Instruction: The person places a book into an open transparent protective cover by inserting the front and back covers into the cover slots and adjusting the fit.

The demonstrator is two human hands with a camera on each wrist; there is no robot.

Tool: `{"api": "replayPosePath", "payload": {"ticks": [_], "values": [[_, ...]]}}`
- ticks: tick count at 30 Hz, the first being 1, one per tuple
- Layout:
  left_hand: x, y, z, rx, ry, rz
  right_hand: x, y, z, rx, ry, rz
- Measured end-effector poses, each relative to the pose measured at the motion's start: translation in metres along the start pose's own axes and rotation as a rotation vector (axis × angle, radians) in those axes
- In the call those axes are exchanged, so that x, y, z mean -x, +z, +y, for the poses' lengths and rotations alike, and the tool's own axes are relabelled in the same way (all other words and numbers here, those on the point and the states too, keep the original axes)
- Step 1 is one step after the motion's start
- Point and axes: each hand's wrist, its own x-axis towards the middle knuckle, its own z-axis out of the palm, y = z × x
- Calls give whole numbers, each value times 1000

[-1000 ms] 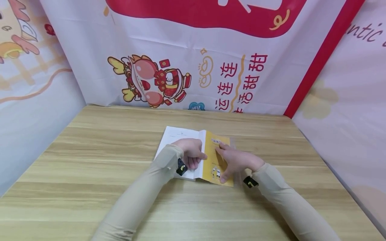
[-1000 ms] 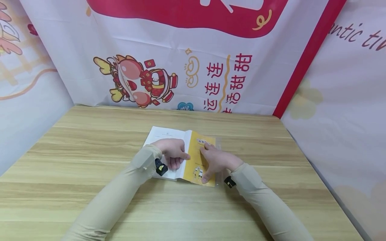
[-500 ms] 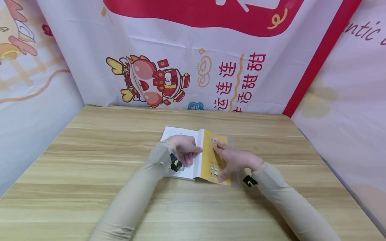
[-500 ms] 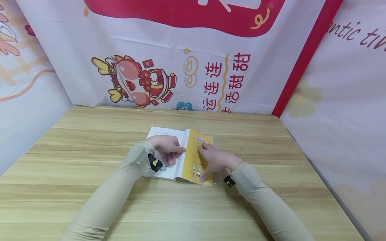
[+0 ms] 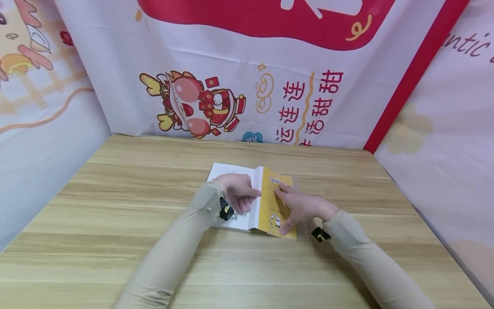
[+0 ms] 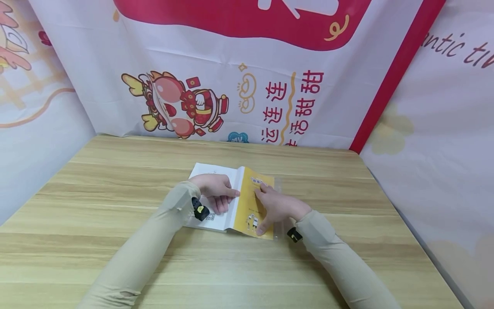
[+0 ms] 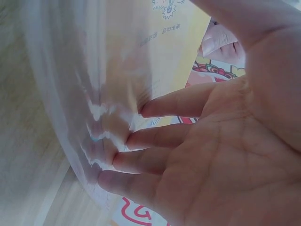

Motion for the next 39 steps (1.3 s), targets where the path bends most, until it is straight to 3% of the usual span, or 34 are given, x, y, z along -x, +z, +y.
{"api": "replayPosePath", "payload": {"ticks": [14, 26, 34, 39], "values": [[0, 4, 1, -11, -1, 32, -1, 1, 0, -17, 4, 8], [-2, 8, 1, -86, 31, 78, -1, 1, -2, -11, -9, 17], [-3, 13, 3, -134, 16, 137, 0, -1, -4, -13, -1, 7], [1, 10, 3, -139, -1, 116, 1, -2, -5, -18, -6, 2]]}}
